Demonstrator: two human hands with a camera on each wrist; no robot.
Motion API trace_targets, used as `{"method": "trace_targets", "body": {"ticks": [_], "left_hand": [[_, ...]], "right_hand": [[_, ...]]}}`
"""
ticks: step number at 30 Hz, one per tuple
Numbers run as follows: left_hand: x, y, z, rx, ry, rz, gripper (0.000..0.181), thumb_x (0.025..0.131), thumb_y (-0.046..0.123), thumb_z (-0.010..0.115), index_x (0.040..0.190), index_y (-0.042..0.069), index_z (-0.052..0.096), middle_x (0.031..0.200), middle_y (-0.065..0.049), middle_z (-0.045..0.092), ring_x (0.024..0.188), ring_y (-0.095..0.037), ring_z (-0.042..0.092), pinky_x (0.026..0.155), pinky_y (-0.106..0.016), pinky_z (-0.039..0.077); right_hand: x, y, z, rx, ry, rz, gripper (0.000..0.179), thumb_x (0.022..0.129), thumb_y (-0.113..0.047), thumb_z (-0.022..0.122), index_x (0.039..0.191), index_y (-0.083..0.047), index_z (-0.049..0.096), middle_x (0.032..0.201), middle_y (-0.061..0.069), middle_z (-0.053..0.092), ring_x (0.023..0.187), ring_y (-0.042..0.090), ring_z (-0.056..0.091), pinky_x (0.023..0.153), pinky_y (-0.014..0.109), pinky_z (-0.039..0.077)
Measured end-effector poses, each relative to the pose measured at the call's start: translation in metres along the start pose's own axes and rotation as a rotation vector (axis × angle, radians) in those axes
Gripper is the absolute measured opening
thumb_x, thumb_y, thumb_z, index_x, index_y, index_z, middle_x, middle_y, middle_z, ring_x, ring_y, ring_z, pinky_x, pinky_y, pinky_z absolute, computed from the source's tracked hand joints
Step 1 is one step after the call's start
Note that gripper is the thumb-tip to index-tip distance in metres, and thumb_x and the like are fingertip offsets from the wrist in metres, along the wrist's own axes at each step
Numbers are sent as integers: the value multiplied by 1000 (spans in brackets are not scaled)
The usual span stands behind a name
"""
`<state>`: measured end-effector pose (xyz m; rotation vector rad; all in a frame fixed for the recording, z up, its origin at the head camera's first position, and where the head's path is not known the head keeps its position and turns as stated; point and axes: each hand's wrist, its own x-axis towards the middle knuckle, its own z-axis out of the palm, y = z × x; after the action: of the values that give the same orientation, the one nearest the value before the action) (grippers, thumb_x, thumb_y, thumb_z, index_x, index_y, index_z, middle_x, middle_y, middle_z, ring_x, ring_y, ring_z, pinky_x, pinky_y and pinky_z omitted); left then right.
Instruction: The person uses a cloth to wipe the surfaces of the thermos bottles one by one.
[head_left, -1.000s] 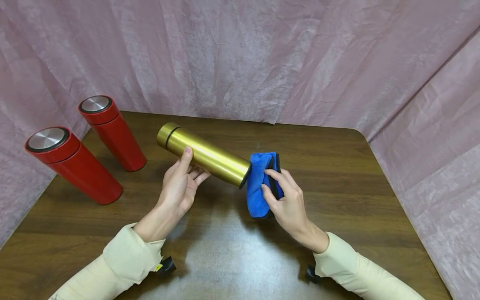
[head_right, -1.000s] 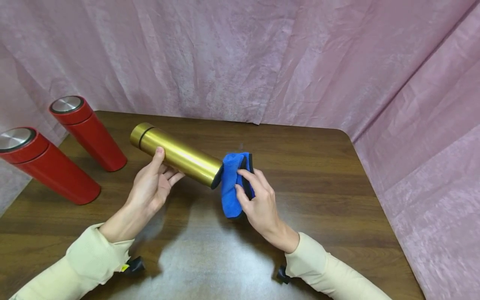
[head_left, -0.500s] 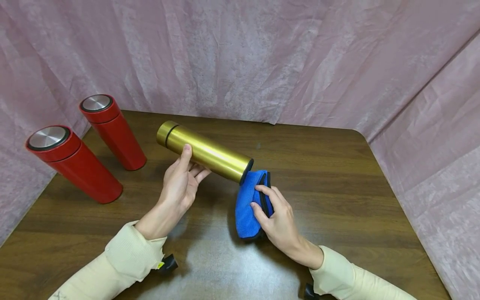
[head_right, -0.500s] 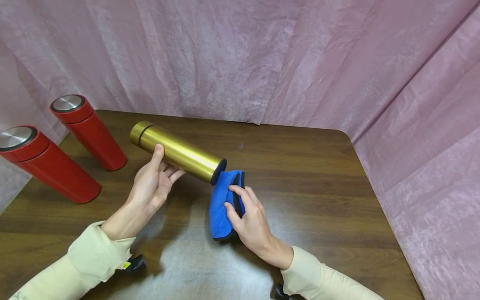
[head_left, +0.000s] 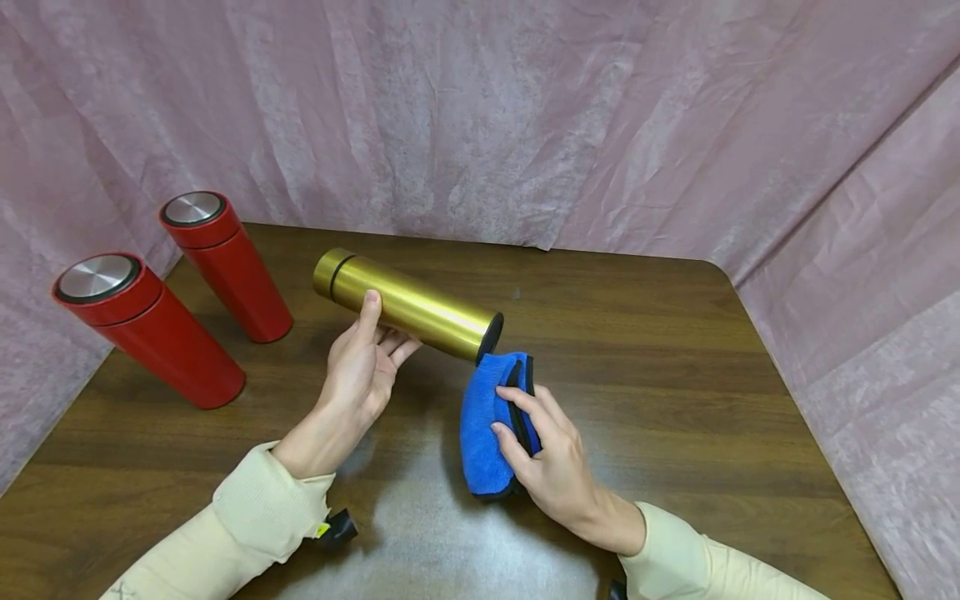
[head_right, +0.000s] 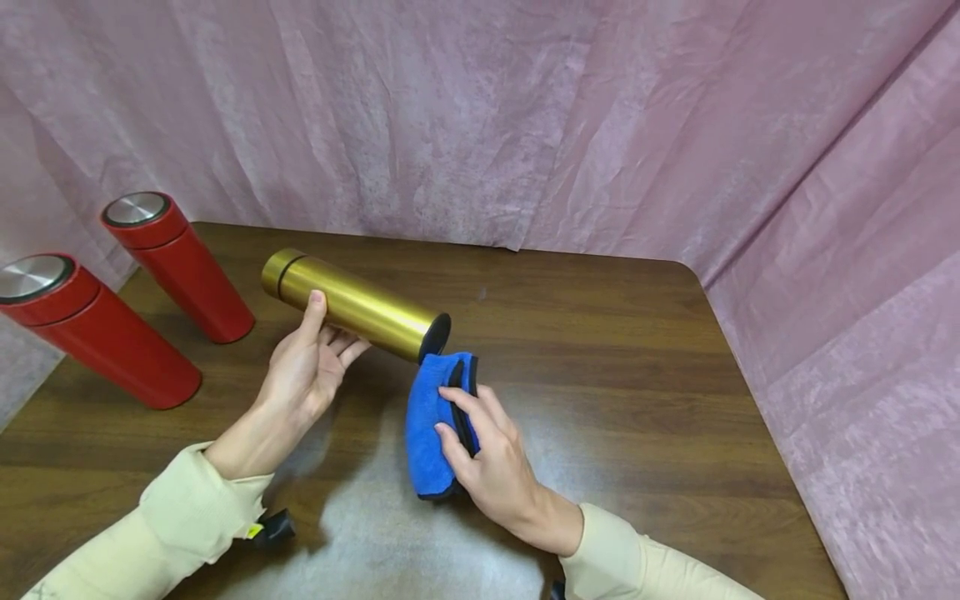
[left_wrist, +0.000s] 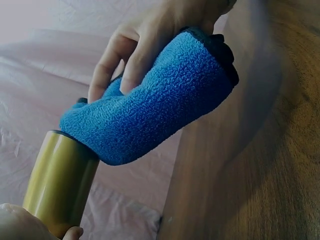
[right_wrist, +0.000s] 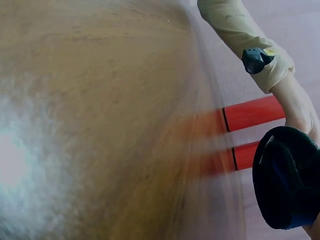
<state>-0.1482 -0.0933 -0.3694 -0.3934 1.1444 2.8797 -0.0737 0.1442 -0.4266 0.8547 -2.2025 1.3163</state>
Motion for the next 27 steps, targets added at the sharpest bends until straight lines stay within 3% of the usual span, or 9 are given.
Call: {"method": "trace_targets", "body": {"ticks": [6, 13, 19, 27], "left_hand": [[0, 0, -1, 0, 9, -3, 34, 103, 40, 60, 121, 11, 57, 110, -2, 63, 101, -22, 64, 96, -36, 57], [1, -1, -3, 3, 23, -11, 31, 103, 38, 61, 115, 10, 59, 103, -1, 65, 93, -21, 66, 93, -36, 58], [0, -1, -4, 24, 13, -2, 31, 103, 38, 60, 115, 10, 58, 99, -1, 65, 89, -20, 65, 94, -36, 57], [0, 1, -3, 29, 22, 6, 29, 104, 36, 59, 116, 9, 57, 100, -1, 65, 90, -19, 65, 94, -37, 58]], "right_hand": [[4, -3, 0, -39, 32, -125, 36, 98, -8, 70, 133, 0, 64, 127, 18, 61, 104, 28, 67, 89, 26, 59], [17, -7, -5, -73, 75, -268, 30, 104, -15, 63, 126, 3, 67, 120, 23, 63, 98, 33, 70, 81, 37, 63], [29, -6, -13, -113, 120, -258, 27, 101, -17, 66, 122, 0, 71, 118, 20, 65, 97, 31, 71, 81, 40, 63], [45, 1, -20, -134, 150, -181, 37, 86, 1, 77, 122, -1, 72, 118, 18, 66, 101, 29, 70, 83, 44, 63]]}}
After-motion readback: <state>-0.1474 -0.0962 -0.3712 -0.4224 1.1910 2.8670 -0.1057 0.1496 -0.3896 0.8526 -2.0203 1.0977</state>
